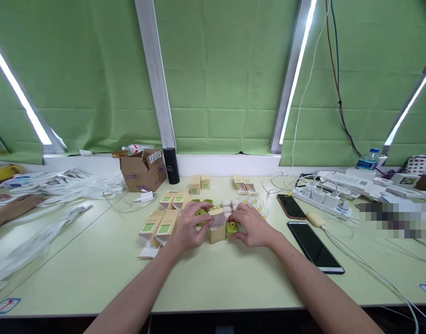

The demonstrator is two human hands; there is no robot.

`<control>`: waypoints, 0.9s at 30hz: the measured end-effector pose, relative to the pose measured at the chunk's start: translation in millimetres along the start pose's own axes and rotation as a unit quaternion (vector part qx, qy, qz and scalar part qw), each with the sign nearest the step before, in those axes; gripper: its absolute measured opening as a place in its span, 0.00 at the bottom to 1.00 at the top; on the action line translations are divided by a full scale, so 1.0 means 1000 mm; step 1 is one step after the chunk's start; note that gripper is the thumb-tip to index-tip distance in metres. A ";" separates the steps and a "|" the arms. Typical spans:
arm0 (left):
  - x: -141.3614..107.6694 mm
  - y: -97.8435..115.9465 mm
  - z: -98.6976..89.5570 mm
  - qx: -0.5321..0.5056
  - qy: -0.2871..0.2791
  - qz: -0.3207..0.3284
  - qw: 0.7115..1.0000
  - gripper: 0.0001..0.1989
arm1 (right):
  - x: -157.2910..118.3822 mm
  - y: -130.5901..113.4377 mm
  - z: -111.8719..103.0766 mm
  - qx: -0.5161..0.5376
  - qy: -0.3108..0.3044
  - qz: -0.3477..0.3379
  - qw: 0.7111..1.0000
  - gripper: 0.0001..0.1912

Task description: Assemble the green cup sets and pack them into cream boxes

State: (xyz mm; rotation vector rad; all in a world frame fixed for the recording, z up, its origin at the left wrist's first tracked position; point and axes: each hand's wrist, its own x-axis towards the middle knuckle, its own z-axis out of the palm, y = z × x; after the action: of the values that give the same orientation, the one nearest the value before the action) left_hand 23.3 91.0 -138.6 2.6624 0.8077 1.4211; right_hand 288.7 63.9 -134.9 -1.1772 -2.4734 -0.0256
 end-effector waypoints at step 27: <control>-0.001 0.001 0.010 -0.190 -0.054 -0.219 0.956 0.26 | 0.005 -0.015 0.019 0.340 0.318 0.026 0.885 0.16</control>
State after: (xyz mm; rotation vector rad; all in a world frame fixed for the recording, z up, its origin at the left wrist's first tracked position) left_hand 31.6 91.8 -144.9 2.0898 0.9275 1.1653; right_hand 268.4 61.5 -148.7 -0.7524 -1.6486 0.3796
